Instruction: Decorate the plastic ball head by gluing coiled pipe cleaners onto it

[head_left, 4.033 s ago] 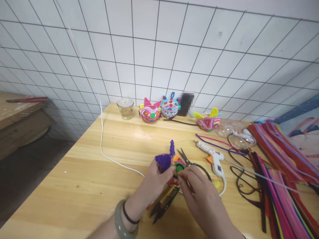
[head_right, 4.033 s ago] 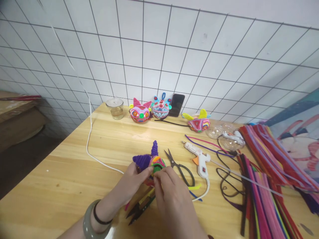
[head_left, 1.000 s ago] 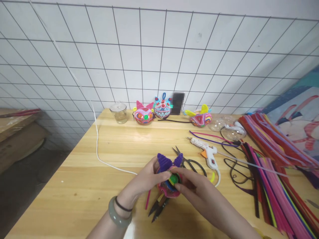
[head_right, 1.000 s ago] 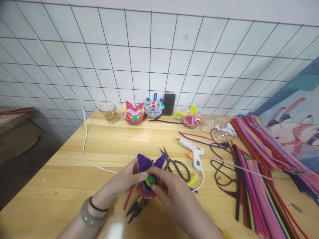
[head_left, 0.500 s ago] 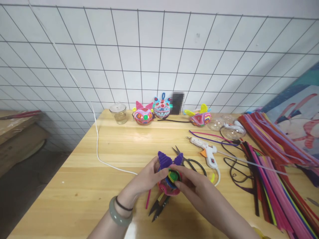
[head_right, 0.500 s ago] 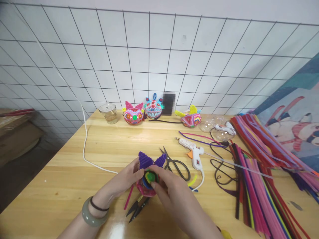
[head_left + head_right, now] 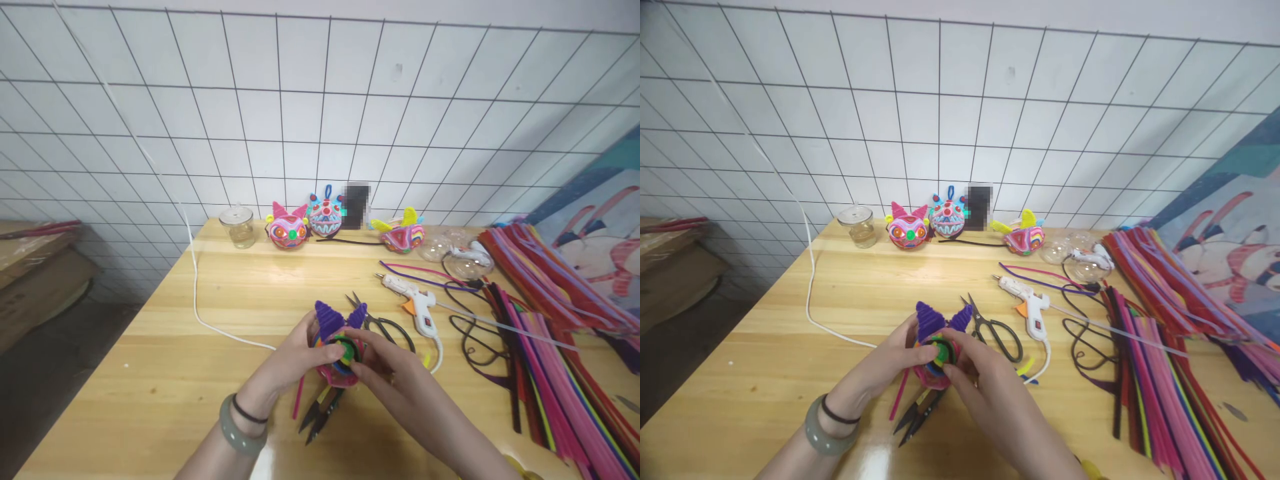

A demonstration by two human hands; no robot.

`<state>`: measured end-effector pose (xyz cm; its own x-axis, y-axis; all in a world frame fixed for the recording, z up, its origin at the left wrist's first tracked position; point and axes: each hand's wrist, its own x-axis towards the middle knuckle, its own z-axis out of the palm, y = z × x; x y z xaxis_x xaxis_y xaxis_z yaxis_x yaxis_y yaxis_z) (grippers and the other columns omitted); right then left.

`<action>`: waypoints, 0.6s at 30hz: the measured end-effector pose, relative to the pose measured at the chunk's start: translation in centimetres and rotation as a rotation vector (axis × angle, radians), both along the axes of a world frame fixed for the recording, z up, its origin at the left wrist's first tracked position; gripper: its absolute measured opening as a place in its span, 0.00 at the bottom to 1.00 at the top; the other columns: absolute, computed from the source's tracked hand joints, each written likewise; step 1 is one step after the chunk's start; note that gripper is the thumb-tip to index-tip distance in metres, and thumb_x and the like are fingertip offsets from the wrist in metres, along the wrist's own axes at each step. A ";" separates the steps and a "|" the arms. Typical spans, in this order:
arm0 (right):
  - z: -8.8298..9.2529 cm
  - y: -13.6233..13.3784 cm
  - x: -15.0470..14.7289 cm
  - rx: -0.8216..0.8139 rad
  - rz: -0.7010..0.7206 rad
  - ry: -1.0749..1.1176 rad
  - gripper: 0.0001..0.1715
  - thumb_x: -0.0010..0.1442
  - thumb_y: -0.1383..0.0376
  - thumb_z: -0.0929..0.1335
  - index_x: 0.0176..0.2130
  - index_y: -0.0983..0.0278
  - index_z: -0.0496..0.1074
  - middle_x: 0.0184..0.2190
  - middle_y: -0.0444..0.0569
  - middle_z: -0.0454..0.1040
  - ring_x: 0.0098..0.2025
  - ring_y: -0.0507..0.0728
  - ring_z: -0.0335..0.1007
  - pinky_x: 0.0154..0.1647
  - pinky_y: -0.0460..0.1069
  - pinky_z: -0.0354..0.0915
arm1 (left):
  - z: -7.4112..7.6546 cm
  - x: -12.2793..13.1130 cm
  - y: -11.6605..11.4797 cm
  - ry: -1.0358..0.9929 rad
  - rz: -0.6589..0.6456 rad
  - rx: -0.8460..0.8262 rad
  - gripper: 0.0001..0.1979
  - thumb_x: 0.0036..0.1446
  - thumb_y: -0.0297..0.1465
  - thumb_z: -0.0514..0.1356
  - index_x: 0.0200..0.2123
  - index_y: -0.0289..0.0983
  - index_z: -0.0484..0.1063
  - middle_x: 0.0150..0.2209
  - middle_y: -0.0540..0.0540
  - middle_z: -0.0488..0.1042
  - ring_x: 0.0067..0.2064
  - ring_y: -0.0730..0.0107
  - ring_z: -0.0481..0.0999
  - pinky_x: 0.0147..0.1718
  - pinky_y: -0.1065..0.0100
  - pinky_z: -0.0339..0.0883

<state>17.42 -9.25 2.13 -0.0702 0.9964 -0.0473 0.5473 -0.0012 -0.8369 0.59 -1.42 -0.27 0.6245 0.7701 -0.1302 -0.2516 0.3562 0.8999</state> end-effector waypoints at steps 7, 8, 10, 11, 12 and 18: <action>0.2 -0.3 0.1 -0.015 0.002 0.020 0.22 0.61 0.66 0.64 0.55 0.57 0.68 0.28 0.42 0.69 0.30 0.54 0.66 0.33 0.48 0.64 | 0.1 -0.1 0.1 0.000 -0.001 -0.027 0.26 0.43 0.30 0.71 0.48 0.39 0.70 0.45 0.44 0.77 0.48 0.59 0.74 0.45 0.66 0.66; 0.3 -0.3 0.2 -0.017 -0.001 0.016 0.22 0.61 0.66 0.64 0.55 0.58 0.68 0.28 0.43 0.69 0.31 0.54 0.66 0.33 0.49 0.64 | 0.0 -0.1 0.1 0.000 -0.006 -0.023 0.27 0.43 0.30 0.71 0.48 0.39 0.70 0.46 0.44 0.77 0.48 0.58 0.74 0.45 0.65 0.66; 0.3 -0.3 0.2 -0.019 -0.003 0.007 0.21 0.61 0.65 0.64 0.54 0.58 0.69 0.28 0.43 0.70 0.31 0.55 0.66 0.33 0.49 0.64 | -0.1 -0.1 0.1 0.003 -0.011 -0.016 0.27 0.44 0.30 0.70 0.49 0.38 0.70 0.47 0.43 0.76 0.49 0.58 0.74 0.46 0.65 0.66; 0.2 -0.3 0.2 -0.019 -0.003 0.006 0.21 0.61 0.65 0.64 0.54 0.58 0.69 0.28 0.43 0.71 0.31 0.55 0.67 0.33 0.49 0.65 | -0.2 -0.1 0.1 0.005 -0.012 -0.014 0.26 0.44 0.30 0.70 0.49 0.38 0.70 0.47 0.42 0.76 0.49 0.58 0.73 0.46 0.65 0.66; 0.2 -0.3 0.2 -0.015 -0.005 0.008 0.21 0.61 0.64 0.64 0.54 0.58 0.70 0.29 0.44 0.72 0.31 0.55 0.67 0.33 0.49 0.65 | -0.2 -0.1 0.1 0.008 -0.012 -0.014 0.26 0.44 0.30 0.70 0.49 0.38 0.70 0.47 0.42 0.76 0.49 0.58 0.73 0.46 0.64 0.66; -0.1 -0.2 0.2 0.001 -0.027 0.049 0.19 0.61 0.63 0.64 0.52 0.57 0.72 0.31 0.45 0.74 0.32 0.55 0.69 0.34 0.49 0.66 | -0.6 -0.2 0.1 0.004 -0.016 -0.021 0.27 0.44 0.31 0.70 0.49 0.37 0.69 0.48 0.41 0.76 0.50 0.56 0.73 0.47 0.63 0.66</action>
<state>17.65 -9.44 2.01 -0.0455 0.9980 -0.0434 0.5052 -0.0145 -0.8629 0.43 -1.35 -0.84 0.6361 0.7572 -0.1486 -0.2421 0.3788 0.8933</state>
